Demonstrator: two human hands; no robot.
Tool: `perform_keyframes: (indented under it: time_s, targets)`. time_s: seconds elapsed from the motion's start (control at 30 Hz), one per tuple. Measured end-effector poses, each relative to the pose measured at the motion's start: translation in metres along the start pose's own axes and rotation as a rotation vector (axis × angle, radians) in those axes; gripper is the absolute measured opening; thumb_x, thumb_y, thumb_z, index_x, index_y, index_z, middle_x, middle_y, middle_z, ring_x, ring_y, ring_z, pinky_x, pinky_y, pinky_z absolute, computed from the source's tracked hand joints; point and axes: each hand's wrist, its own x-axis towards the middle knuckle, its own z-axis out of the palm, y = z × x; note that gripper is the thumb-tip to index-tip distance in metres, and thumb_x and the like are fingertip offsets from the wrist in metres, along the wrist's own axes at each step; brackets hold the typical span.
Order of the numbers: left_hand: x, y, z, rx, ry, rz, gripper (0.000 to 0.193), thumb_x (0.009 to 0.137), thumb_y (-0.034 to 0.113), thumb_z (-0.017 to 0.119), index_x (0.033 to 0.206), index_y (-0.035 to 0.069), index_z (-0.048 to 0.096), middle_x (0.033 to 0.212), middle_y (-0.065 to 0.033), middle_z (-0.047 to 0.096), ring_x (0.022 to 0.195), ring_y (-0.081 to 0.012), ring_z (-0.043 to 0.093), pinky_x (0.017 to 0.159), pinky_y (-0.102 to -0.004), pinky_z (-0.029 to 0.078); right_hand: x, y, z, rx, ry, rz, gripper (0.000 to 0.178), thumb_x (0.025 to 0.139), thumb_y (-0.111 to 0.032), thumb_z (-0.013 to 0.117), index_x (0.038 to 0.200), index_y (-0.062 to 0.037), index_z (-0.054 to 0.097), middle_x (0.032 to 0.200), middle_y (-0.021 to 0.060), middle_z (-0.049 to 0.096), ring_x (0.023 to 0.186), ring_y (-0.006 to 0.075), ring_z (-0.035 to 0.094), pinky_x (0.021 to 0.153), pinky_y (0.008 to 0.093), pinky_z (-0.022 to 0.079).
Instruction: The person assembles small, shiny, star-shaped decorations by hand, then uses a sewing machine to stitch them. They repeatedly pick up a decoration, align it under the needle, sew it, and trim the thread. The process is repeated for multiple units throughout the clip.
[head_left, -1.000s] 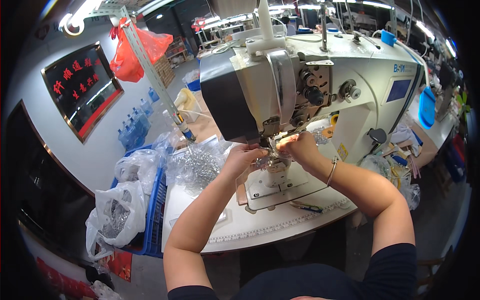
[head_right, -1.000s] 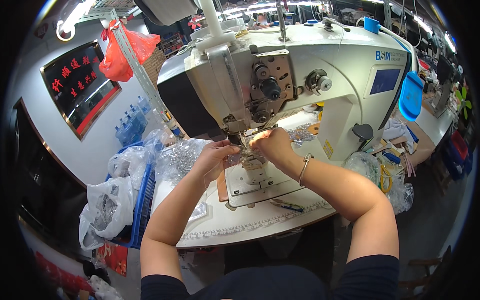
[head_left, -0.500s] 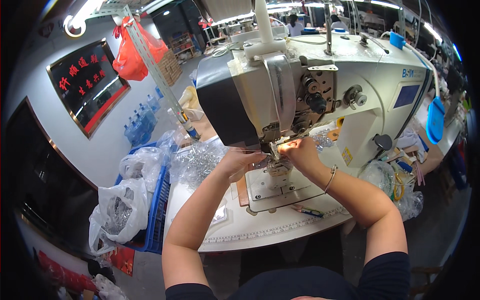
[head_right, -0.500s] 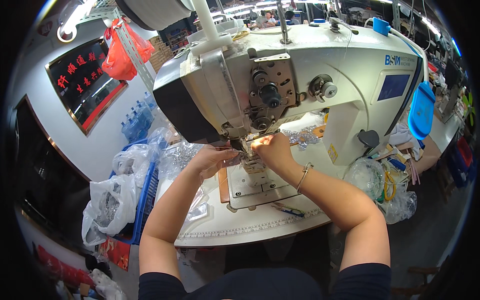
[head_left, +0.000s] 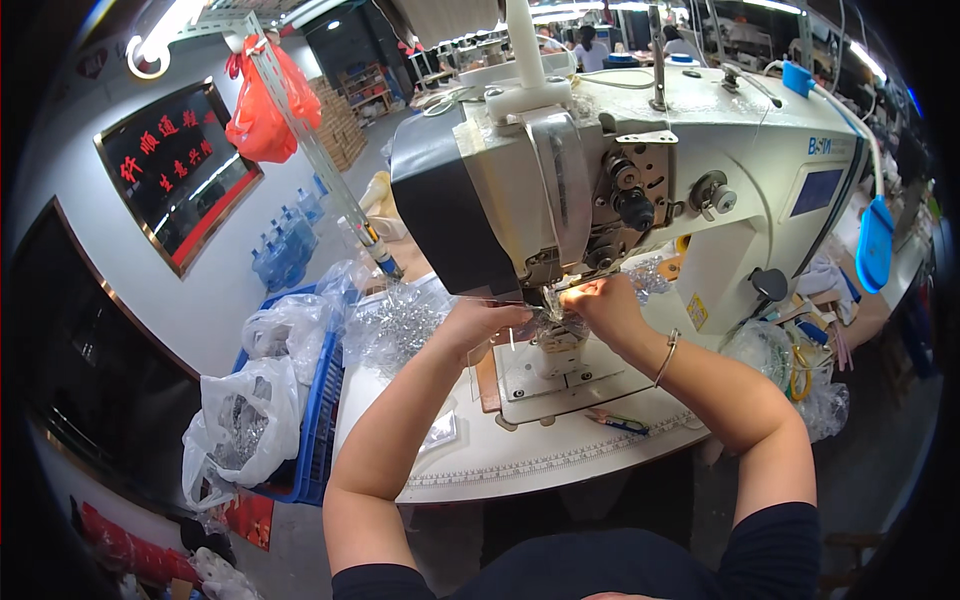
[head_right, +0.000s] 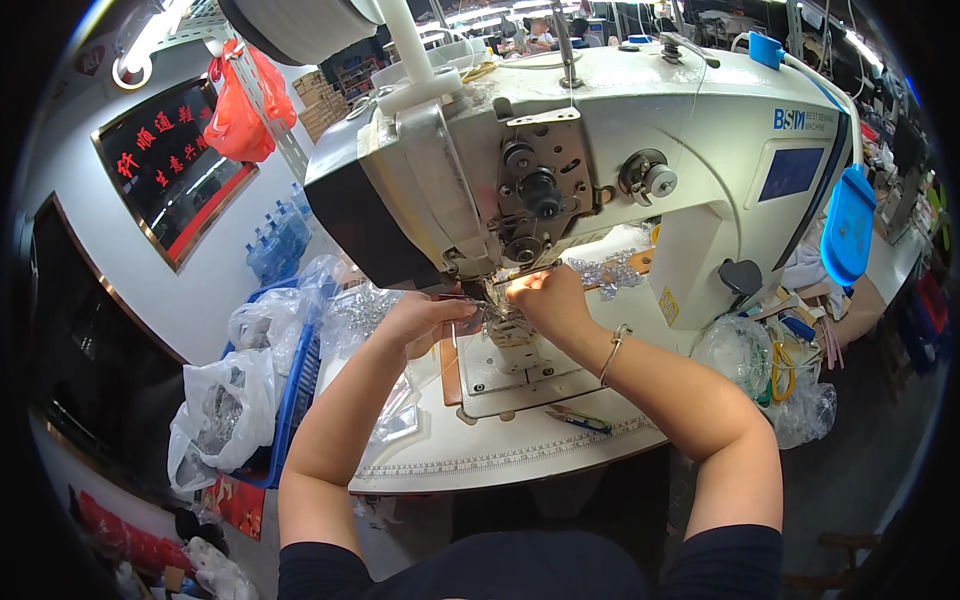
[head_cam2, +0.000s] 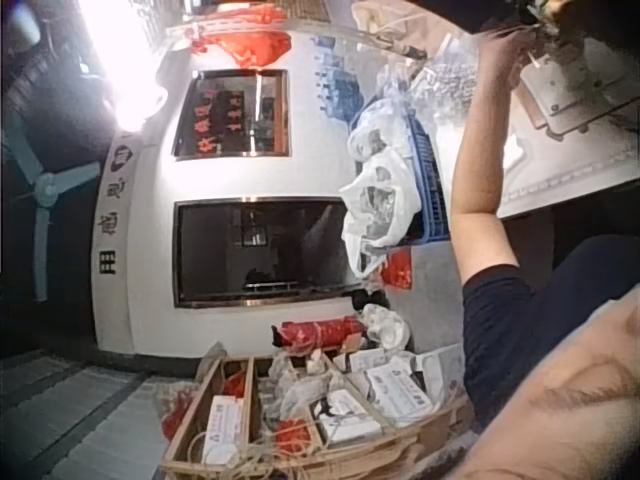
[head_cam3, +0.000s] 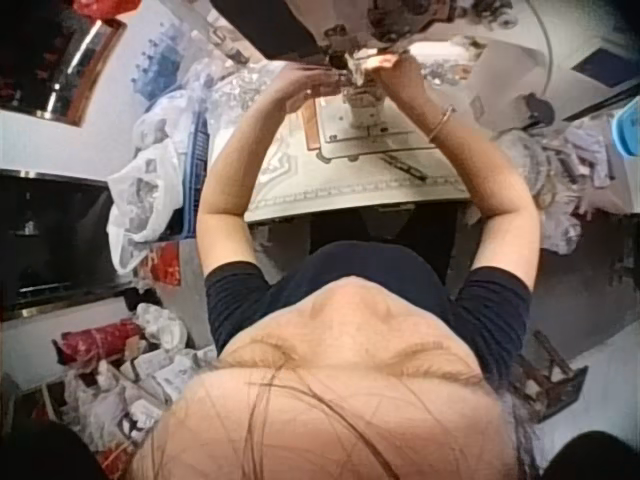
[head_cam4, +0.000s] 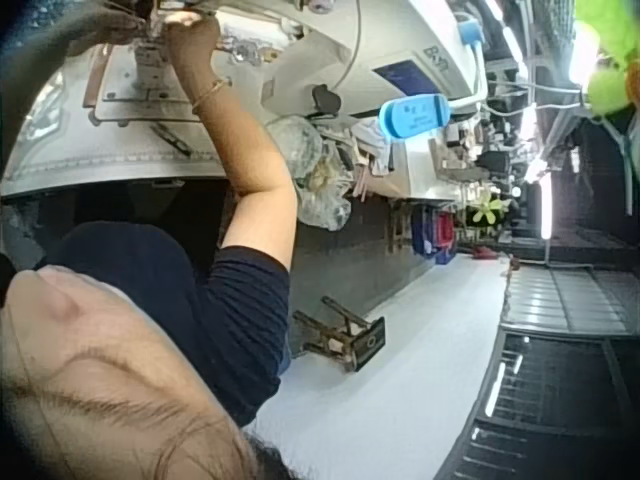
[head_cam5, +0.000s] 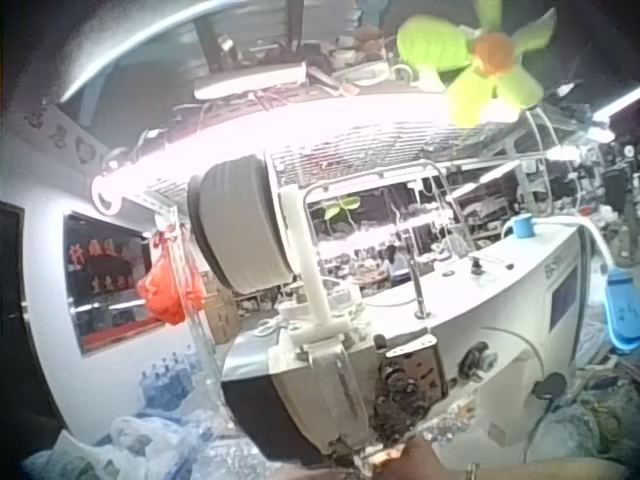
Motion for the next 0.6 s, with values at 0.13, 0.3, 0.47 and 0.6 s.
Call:
perform_keyframes:
  time_s: [0.13,0.3,0.47,0.6]
  targets:
    - [0.002,-0.005,-0.003,-0.04,-0.009,0.005,0.028,0.079,-0.004,0.062,0.106,-0.004,0.054,0.098,-0.0121,0.06,0.086,-0.0214,0.062,0.08,-0.0376,0.054,0.0,-0.005,-0.001,-0.038,-0.02,0.018,0.027,0.067,-0.017,0.06,0.05,0.0022,0.049,0.042,0.007,0.045,0.042,0.0117,0.04,0.045,0.0318,0.036]
    - [-0.001,0.001,0.001,-0.066,-0.019,0.006,0.03,0.079,-0.005,0.061,0.107,-0.004,0.053,0.099,-0.0116,0.06,0.089,-0.0219,0.062,0.081,-0.038,0.054,-0.001,-0.006,-0.002,0.006,-0.028,0.02,0.027,0.068,-0.017,0.063,0.056,0.0041,0.053,0.048,0.007,0.049,0.048,0.0096,0.042,0.048,0.0303,0.037]
    - [0.007,-0.001,-0.005,-0.052,-0.035,0.017,0.031,0.079,-0.006,0.06,0.109,-0.006,0.052,0.1,-0.0114,0.058,0.092,-0.0223,0.061,0.082,-0.0371,0.053,0.003,0.002,0.002,0.002,0.011,-0.097,0.029,0.069,-0.018,0.066,0.057,0.0045,0.052,0.05,0.006,0.049,0.05,0.008,0.039,0.047,0.0299,0.035]
    - [0.004,-0.003,-0.003,-0.041,-0.016,0.032,0.028,0.08,-0.006,0.058,0.107,-0.007,0.053,0.099,-0.0116,0.058,0.091,-0.0222,0.06,0.082,-0.0363,0.053,-0.007,-0.014,-0.005,0.027,-0.024,0.027,0.033,0.07,-0.018,0.067,0.052,0.0023,0.048,0.047,0.0035,0.045,0.048,0.0074,0.036,0.045,0.0298,0.032]
